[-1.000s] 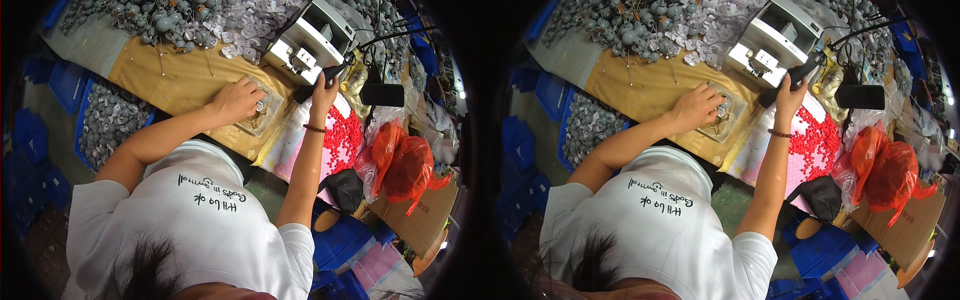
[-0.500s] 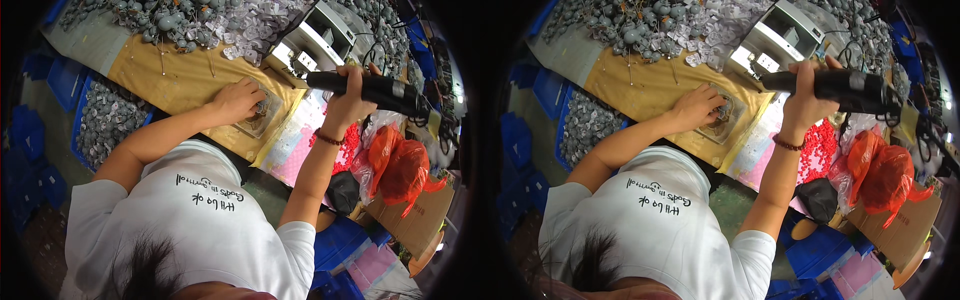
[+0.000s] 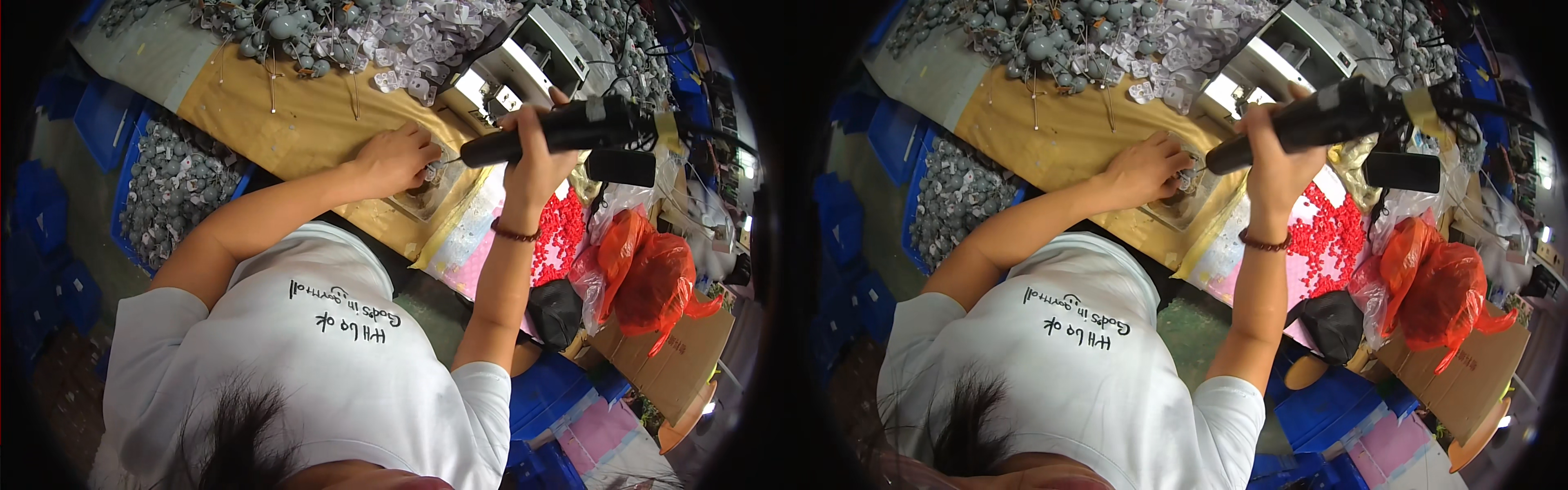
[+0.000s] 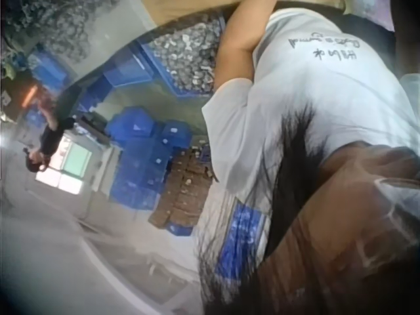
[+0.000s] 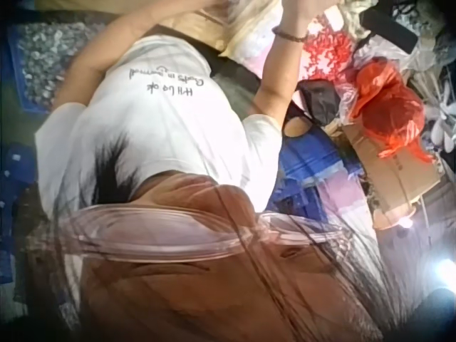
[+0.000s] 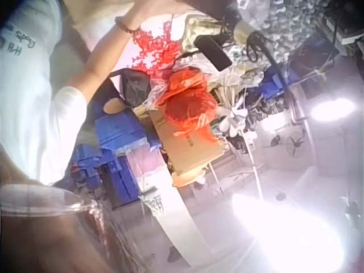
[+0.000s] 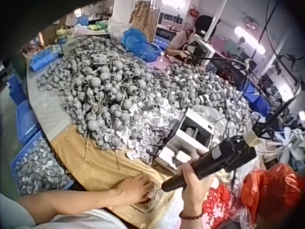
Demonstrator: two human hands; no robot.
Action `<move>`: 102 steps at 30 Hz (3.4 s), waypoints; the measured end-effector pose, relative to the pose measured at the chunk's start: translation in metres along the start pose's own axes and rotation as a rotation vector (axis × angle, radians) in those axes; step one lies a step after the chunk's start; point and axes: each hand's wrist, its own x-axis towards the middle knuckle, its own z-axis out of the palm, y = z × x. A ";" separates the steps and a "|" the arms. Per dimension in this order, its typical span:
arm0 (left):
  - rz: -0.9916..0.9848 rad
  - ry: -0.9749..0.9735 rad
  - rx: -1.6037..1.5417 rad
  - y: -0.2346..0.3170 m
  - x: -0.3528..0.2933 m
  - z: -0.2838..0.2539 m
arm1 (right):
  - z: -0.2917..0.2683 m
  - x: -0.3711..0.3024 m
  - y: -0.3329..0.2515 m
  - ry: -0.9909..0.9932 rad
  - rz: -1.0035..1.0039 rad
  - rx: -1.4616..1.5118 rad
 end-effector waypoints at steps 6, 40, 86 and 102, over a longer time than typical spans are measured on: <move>0.003 0.007 0.010 0.001 0.000 -0.001 | 0.003 -0.038 0.009 -0.050 -0.048 0.041; -0.051 0.018 -0.067 0.005 0.000 -0.004 | -0.006 -0.076 0.033 -0.203 -0.067 0.078; -0.062 -0.017 0.375 -0.059 -0.073 -0.126 | -0.127 -0.092 0.091 -0.138 0.342 -0.367; 0.236 -0.042 0.320 -0.052 -0.057 -0.044 | -0.216 -0.041 0.131 -0.119 -0.171 -1.520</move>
